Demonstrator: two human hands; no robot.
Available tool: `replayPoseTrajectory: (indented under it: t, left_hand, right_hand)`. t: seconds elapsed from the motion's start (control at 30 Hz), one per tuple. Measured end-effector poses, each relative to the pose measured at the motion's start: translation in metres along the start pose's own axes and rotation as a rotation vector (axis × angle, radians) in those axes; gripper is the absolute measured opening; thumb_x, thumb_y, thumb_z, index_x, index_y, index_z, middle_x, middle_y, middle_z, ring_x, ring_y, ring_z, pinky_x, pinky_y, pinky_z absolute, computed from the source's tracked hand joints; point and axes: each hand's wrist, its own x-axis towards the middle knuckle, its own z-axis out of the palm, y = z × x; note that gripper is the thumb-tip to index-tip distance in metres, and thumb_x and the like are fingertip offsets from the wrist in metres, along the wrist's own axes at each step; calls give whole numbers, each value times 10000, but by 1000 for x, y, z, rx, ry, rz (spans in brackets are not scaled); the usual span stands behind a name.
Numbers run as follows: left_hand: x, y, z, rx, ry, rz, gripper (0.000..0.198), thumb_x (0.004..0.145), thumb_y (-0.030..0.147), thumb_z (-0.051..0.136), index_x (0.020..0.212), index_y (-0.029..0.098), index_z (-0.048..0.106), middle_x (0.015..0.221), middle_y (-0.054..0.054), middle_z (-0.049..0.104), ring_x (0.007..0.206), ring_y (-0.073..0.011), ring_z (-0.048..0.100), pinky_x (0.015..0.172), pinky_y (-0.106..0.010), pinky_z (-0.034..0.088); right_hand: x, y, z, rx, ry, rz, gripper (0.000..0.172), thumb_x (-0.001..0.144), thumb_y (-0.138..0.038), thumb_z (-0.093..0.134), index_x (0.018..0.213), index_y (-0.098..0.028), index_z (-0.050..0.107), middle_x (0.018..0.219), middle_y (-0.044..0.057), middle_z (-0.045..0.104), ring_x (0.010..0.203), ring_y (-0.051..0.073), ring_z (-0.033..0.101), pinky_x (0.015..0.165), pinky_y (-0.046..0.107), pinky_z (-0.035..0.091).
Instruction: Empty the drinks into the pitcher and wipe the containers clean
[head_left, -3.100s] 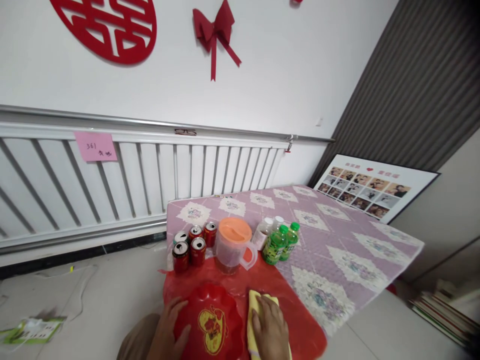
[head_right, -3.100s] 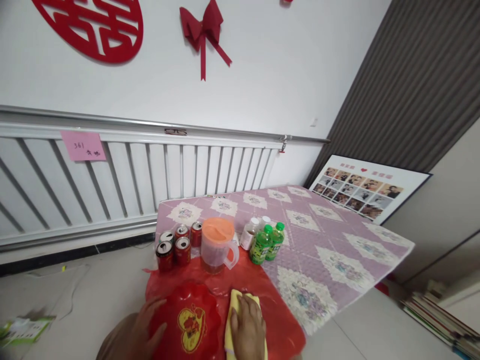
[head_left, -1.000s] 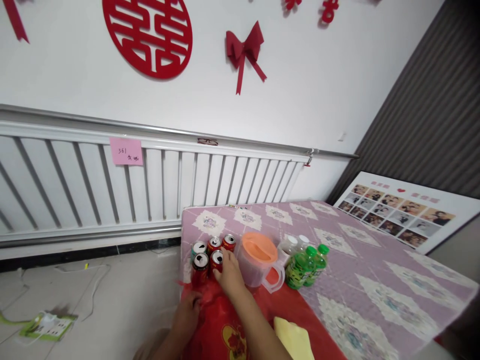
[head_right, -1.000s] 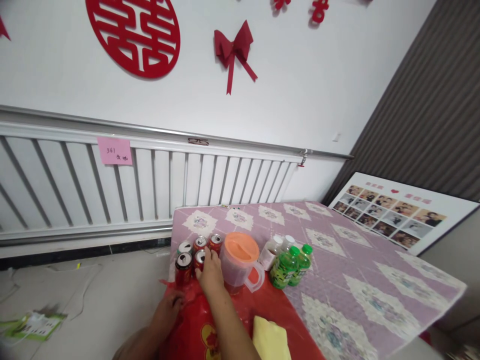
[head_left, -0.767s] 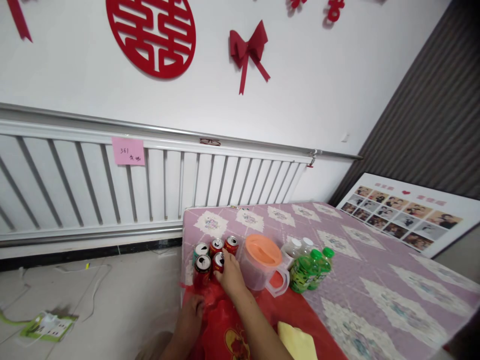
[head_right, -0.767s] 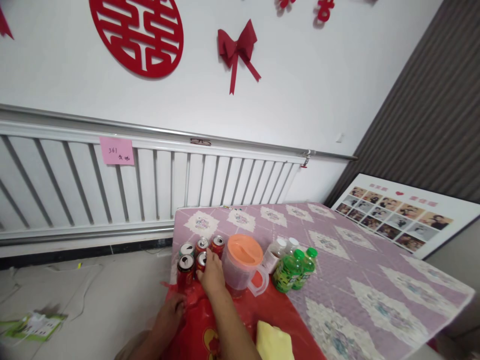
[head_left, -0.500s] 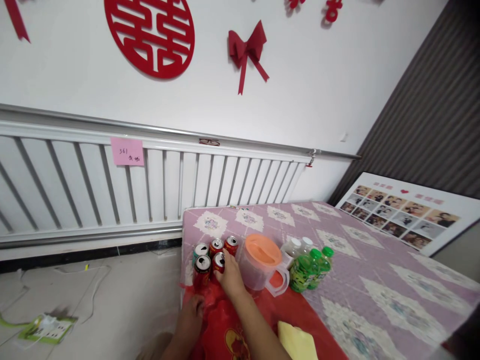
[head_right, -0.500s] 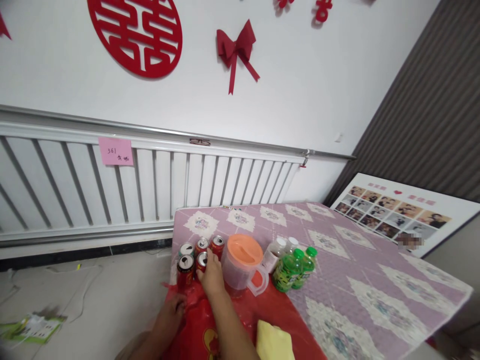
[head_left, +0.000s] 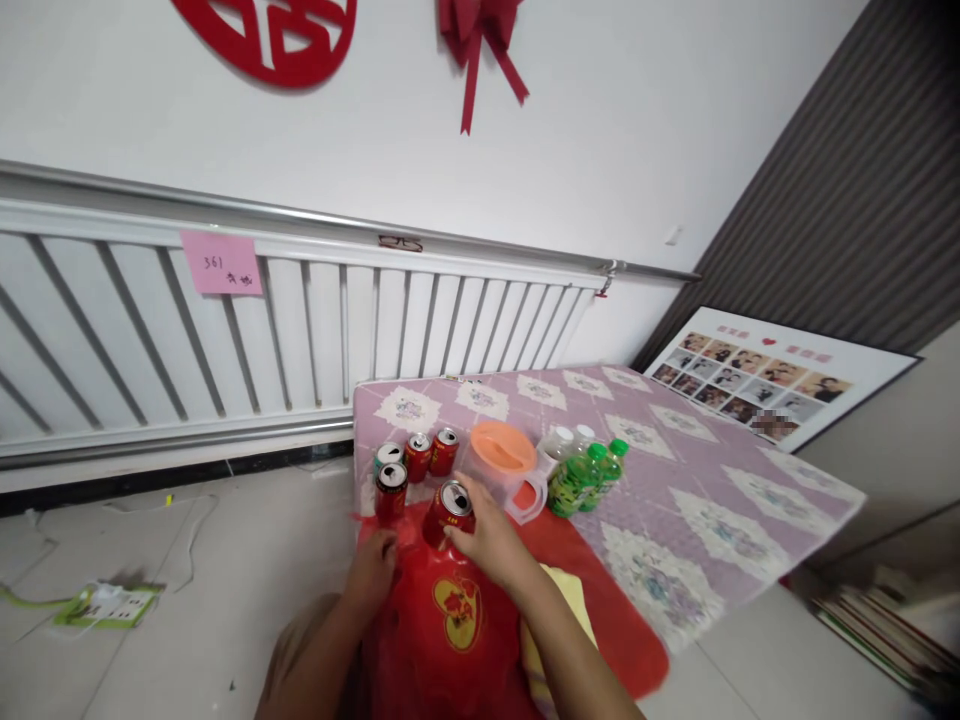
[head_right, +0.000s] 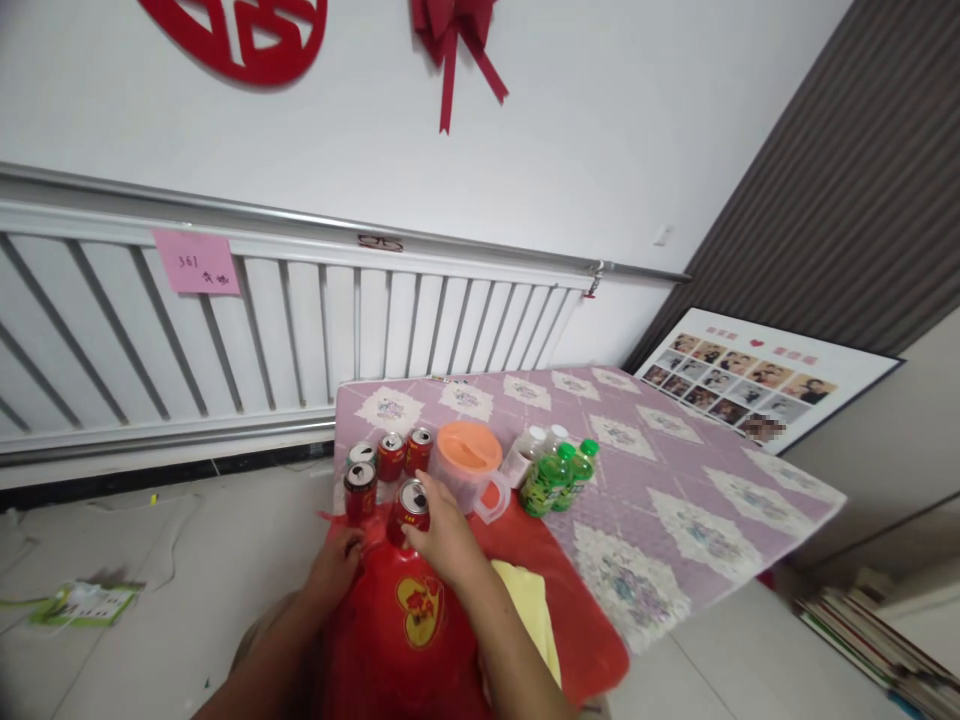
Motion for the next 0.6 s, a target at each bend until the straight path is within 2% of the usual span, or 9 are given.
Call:
replayPoseTrajectory:
  t: [0.13,0.27,0.47,0.6]
  left_hand:
    - [-2,-2,1,17,4,-8,238,862,128,439,973,147,648,983,-72,707,930,-188,649,866,-318,462]
    - [-3,-4,3,40,11,-9,231,849,107,450,961,155,646,963,-62,707,901,-180,654,847,-315,475]
    - [-1,-10,8,80,17,12,240,823,85,471,981,160,637,987,-57,700,920,-175,653,869,-308,482]
    - [0,-13,10,102,15,24,254,815,79,477,1001,143,637,1025,-76,701,963,-182,646,900,-310,472]
  right_hand:
    - [-33,5,-9,35,-86,26,754,698,-119,609,1416,-168,385,1433,128,465,1328,229,426,1130,419,313]
    - [-55,11,-4,71,-149,64,776,673,-93,624,1414,-158,400,1445,143,451,1336,240,421,1137,423,305]
    - [-67,16,11,123,-173,96,808,635,-54,651,1403,-176,434,1422,133,481,1329,251,433,1129,414,321]
    - [-70,18,14,146,-150,114,888,602,-24,649,1436,-178,386,1463,135,437,1360,254,392,1140,422,298]
